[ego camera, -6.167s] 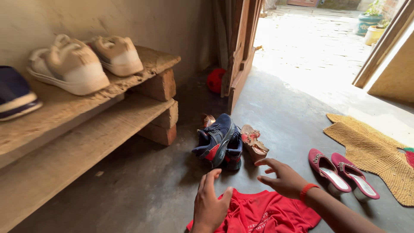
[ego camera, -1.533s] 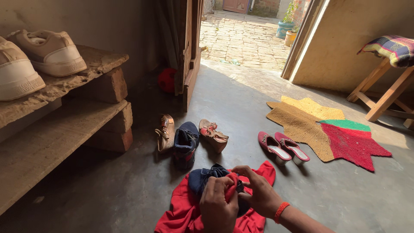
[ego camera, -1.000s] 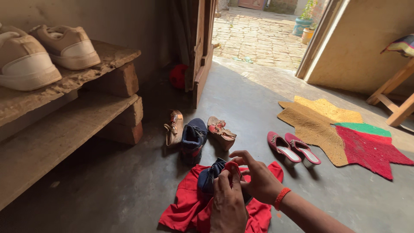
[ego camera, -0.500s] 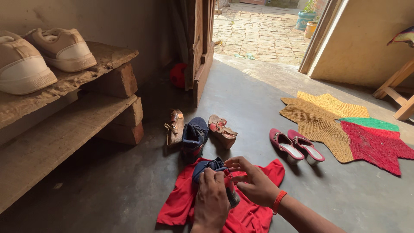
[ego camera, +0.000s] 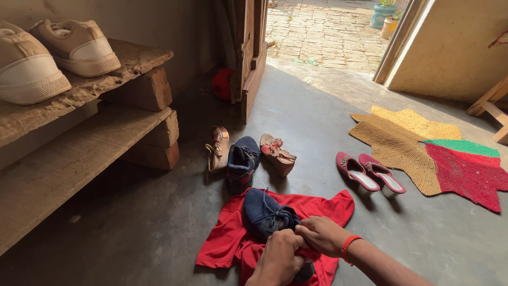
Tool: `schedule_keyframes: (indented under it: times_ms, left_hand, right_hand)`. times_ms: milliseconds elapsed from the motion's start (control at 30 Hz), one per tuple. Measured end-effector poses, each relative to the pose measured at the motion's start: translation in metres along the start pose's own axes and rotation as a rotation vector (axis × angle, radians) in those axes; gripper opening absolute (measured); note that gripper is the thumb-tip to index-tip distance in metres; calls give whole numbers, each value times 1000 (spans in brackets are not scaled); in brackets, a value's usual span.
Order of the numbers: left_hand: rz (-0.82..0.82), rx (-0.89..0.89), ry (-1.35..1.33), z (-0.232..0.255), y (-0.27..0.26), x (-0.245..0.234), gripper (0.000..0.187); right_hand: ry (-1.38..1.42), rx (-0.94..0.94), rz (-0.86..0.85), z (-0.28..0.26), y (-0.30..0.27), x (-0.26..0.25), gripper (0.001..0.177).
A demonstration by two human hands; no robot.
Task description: The person wipes a white sneaker with a red cloth, then places it on a wooden shelf. They then pick up a blue sneaker and begin wiping it with the same cloth.
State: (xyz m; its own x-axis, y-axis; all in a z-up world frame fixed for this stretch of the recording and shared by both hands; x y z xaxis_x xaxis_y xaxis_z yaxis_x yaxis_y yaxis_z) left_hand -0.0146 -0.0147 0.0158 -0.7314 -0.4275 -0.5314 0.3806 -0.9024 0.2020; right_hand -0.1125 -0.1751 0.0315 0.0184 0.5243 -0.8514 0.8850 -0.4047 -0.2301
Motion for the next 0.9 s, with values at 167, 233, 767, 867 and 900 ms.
schedule_keyframes:
  times_ms: [167, 233, 767, 867, 900]
  left_hand:
    - [252, -141, 11, -16, 8, -23, 17]
    - [482, -335, 28, -22, 14, -37, 21]
    - [624, -477, -138, -34, 20, -24, 18]
    - [593, -488, -145, -34, 22, -24, 20]
    - [587, -484, -153, -33, 22, -23, 20]
  right_hand:
    - [-70, -126, 106, 9, -9, 16, 38]
    - [-51, 36, 0, 9, -6, 16, 40]
    - [690, 682, 148, 19, 70, 93, 53]
    - [793, 976, 128, 30, 80, 98, 57]
    - [949, 941, 143, 33, 81, 101, 51]
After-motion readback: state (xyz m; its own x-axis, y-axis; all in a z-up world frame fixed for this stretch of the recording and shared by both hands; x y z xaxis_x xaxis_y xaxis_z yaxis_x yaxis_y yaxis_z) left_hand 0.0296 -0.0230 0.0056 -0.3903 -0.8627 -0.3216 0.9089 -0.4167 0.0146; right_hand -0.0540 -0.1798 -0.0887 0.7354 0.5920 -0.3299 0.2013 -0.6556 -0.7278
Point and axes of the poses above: each hand's wrist, its own y-axis towards the middle knuckle, its own x-axis out of the palm, z = x × y, the point moved 1 cm from there along y, towards the middle knuckle, and after that the axes turned 4 degrees about z, right-handed, at the moved point
